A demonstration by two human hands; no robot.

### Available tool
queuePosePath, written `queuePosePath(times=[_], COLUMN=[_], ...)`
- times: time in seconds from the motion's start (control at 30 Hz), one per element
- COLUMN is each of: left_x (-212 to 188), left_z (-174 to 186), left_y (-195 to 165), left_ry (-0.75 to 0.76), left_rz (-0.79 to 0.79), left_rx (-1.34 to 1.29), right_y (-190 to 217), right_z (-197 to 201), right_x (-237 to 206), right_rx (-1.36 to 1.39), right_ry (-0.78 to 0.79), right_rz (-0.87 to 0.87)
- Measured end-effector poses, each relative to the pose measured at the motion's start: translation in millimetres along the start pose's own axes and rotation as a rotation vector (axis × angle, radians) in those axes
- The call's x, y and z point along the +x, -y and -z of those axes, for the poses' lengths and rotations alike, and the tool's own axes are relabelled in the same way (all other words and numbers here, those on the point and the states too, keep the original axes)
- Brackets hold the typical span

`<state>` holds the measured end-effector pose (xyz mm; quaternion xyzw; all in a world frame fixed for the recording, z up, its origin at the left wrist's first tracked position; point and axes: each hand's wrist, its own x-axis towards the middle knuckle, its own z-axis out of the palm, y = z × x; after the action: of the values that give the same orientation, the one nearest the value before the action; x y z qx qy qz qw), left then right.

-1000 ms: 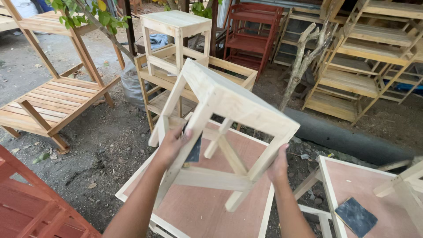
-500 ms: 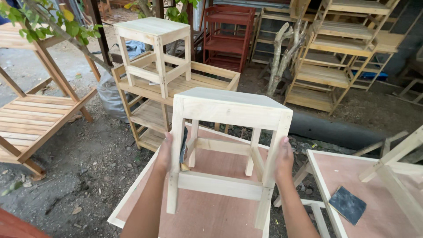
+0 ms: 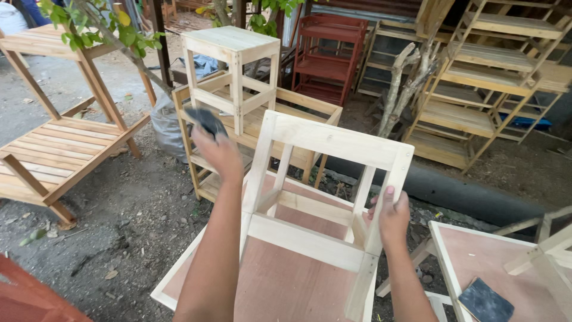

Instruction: The person sands a small wooden stool with a sanding block, working over the slatted top, edges, legs and side rails. They repeatedly flip and reposition the stool on a plywood board to reach all surfaces, and at one point use a dark sanding pad on a leg.

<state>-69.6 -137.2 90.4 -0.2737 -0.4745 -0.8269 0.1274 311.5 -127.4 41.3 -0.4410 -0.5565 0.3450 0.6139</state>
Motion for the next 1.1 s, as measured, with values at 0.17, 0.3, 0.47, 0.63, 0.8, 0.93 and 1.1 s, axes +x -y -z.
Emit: queuePosePath(times=[0.17,0.3,0.47,0.63,0.8,0.93,1.1], left_x=[-55.9,-174.2,-200.4,-92.0,-177.1,-223.9,-114.7], left_z=[-64.0,-98.8,-90.7,-68.5,-97.7,-98.6,-43.8], left_y=[-55.0,-108.7,-119.6,-65.0,-109.3,-137.2,-94.5], left_ry=[0.401,0.663,0.944,0.485,0.557,0.868,0.693], left_rz=[-0.519,-0.483,-0.631,-0.466,-0.455,-0.635,-0.393], left_rx=[0.423,0.23,-0.045,0.328,0.294,0.254,0.479], right_y=[5.8,9.1,6.7,3.6,5.3,7.9,2.1], right_z=[0.3,1.7,2.1,2.4,3.5,6.3,4.1], right_x=[-6.1,-7.5,-14.1,-19.5,-19.9,-26.0,-30.3], right_rx=[0.0,-0.06,-0.044,0.027,0.093,0.175,0.151], right_ry=[-0.014,-0.031,-0.038,-0.001,0.043,0.067,0.048], right_rz=[-0.04,0.002,0.005,-0.047,-0.011,-0.047,-0.115])
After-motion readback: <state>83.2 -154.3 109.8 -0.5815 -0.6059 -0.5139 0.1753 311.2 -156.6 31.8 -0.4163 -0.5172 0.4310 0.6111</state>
